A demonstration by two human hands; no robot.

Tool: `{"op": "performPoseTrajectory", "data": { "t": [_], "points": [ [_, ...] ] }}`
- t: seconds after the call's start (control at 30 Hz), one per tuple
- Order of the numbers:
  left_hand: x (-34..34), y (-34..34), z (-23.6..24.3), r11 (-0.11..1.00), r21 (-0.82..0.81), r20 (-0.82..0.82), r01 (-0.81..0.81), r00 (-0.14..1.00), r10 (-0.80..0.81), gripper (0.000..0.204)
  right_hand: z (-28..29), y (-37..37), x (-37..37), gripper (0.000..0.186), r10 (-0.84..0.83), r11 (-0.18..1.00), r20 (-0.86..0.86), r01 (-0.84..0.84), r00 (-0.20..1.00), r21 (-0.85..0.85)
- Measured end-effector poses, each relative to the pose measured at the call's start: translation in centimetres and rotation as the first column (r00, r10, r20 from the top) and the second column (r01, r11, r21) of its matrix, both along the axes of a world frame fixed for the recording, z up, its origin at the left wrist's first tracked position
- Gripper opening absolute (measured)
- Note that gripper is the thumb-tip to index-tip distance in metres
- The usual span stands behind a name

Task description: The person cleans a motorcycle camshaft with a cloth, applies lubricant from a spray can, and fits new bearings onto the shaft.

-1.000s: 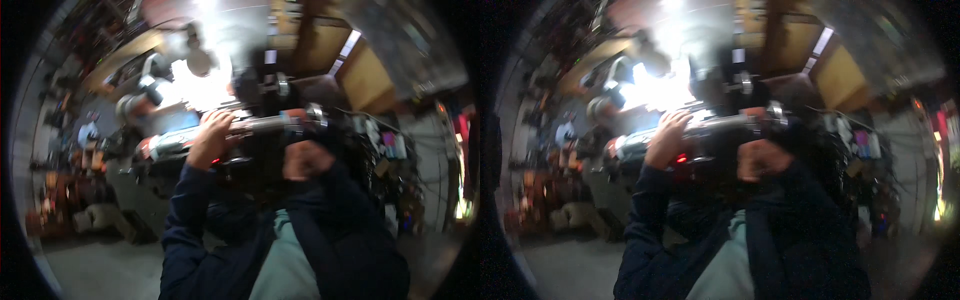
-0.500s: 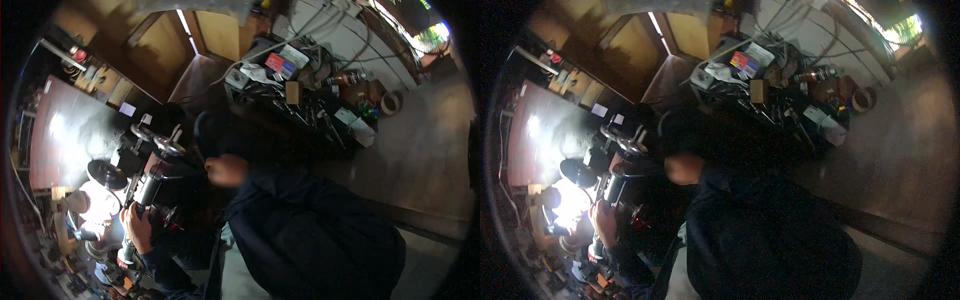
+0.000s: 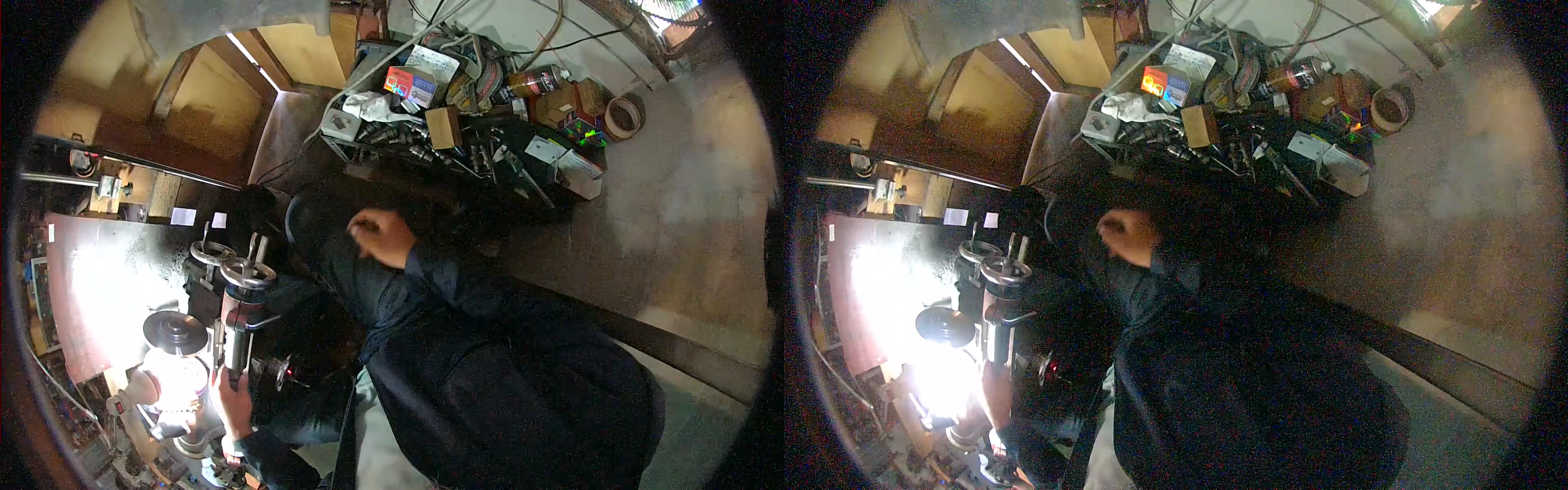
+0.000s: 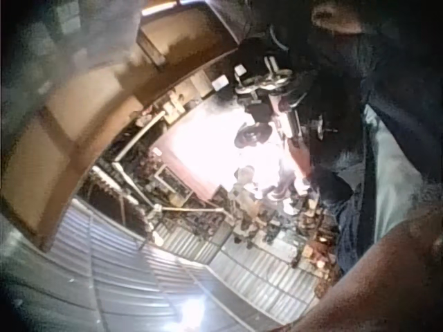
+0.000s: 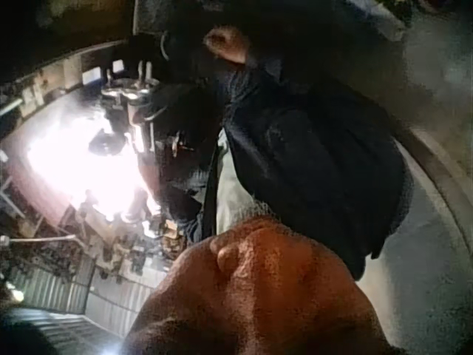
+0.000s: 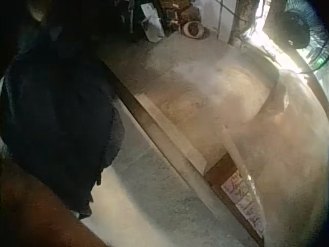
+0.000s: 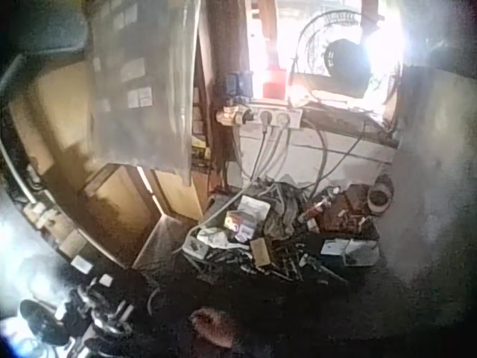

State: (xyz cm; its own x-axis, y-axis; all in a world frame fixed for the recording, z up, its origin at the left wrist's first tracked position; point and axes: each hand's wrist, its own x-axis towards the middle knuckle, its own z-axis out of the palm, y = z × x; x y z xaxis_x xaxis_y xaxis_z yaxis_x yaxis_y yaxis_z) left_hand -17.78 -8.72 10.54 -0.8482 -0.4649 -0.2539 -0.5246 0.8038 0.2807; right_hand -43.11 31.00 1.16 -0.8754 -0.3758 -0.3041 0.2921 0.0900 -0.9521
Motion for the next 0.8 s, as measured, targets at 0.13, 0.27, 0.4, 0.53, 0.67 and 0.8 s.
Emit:
{"op": "performPoseTrajectory", "data": {
  "t": [0.13, 0.27, 0.4, 0.53, 0.67, 0.8],
  "points": [
    [0.5, 2.8, 1.4, 0.993, -0.048, 0.146, 0.108, 0.984, -0.100, 0.051, -5.4, 5.7, -4.2, 0.033, -0.284, 0.940, 0.201, 0.231, 0.937, 0.251],
    [-0.1, 8.4, 3.7, 0.993, -0.051, 0.116, 0.103, 0.989, -0.097, 0.043, -11.7, 13.9, -5.6, 0.050, -0.216, 0.591, -0.283, 0.356, 0.935, 0.724],
    [-0.5, 11.6, 2.8, 0.877, 0.474, -0.068, -0.083, 0.989, 0.131, 0.032, -11.8, 20.0, -9.0, 0.060, -0.309, 0.278, -0.418, 0.501, 0.854, 0.819],
    [-2.0, 15.0, -1.7, 0.551, 0.831, -0.098, -0.077, 0.954, 0.282, 0.030, -10.6, 20.8, -12.2, 0.059, -0.278, 0.225, -0.330, 0.395, 0.902, 0.891],
    [-4.1, 18.8, -2.0, 0.367, 0.929, -0.091, -0.049, 0.931, 0.353, 0.025, -10.8, 20.5, -12.7, 0.056, 0.004, 0.069, -0.394, 0.393, 0.919, 0.917],
    [-5.5, 21.2, -2.6, 0.179, 0.981, -0.019, -0.075, 0.882, 0.472, 0.015, -10.7, 19.3, -13.9, 0.064, -0.202, 0.383, -0.613, 0.638, 0.764, 0.668]
  ]
}}
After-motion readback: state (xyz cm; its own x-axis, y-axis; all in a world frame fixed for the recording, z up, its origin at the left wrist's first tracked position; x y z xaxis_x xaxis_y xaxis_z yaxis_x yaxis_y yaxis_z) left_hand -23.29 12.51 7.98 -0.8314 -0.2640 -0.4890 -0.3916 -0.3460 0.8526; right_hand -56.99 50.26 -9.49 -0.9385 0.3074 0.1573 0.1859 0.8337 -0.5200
